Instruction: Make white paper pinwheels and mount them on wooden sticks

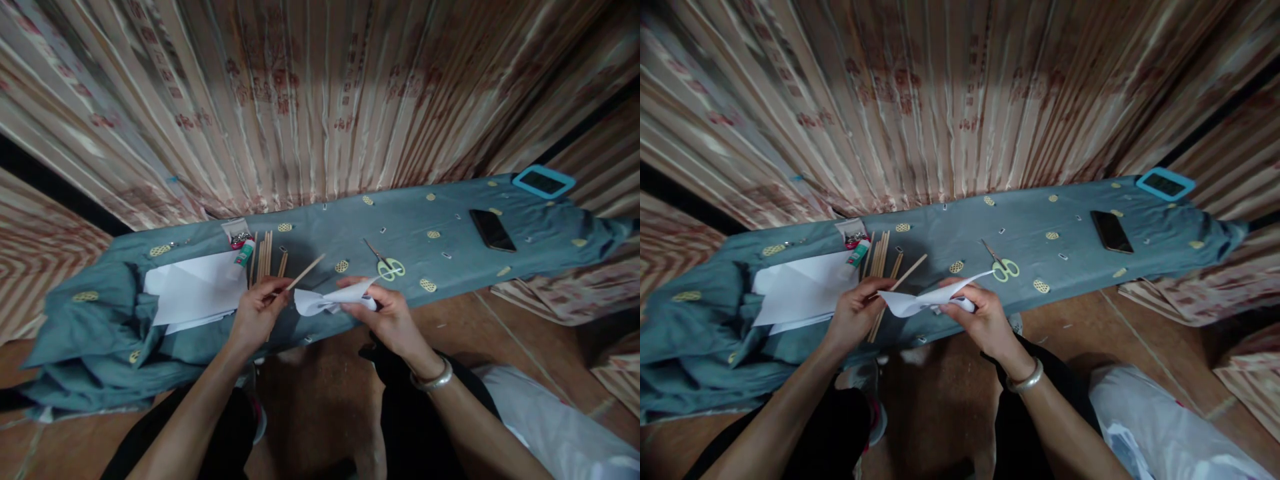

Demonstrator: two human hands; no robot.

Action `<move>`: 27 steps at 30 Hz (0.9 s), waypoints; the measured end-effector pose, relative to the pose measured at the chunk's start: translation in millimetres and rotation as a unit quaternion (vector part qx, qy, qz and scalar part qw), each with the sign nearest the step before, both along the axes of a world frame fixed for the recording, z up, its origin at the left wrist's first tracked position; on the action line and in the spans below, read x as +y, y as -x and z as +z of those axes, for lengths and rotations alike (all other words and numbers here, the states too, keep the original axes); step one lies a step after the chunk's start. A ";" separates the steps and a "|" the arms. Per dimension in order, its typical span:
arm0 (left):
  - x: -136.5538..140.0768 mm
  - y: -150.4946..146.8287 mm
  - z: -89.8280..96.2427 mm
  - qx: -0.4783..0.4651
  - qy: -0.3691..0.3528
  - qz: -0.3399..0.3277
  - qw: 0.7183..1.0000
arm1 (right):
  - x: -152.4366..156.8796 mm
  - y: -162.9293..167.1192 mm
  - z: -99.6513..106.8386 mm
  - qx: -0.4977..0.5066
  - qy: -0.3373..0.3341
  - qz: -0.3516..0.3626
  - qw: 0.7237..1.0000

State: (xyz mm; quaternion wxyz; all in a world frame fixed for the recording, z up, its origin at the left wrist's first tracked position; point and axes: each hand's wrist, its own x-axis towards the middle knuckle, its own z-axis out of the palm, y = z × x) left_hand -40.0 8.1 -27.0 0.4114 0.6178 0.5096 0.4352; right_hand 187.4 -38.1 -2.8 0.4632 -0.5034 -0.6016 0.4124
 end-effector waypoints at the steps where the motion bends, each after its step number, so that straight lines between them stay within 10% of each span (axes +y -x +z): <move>1: -4.5 -0.9 2.9 0.003 0.000 -0.001 1.000 | -1.6 -0.4 2.2 -0.010 -0.023 -0.005 1.000; 13: -22.9 -2.6 9.4 -0.017 0.018 -0.056 0.998 | -6.7 -2.4 5.4 -0.118 -0.257 -0.029 0.959; 27: -28.8 -6.6 18.8 -0.005 0.031 -0.026 0.999 | -11.2 -0.3 8.5 -0.124 -0.266 -0.019 0.956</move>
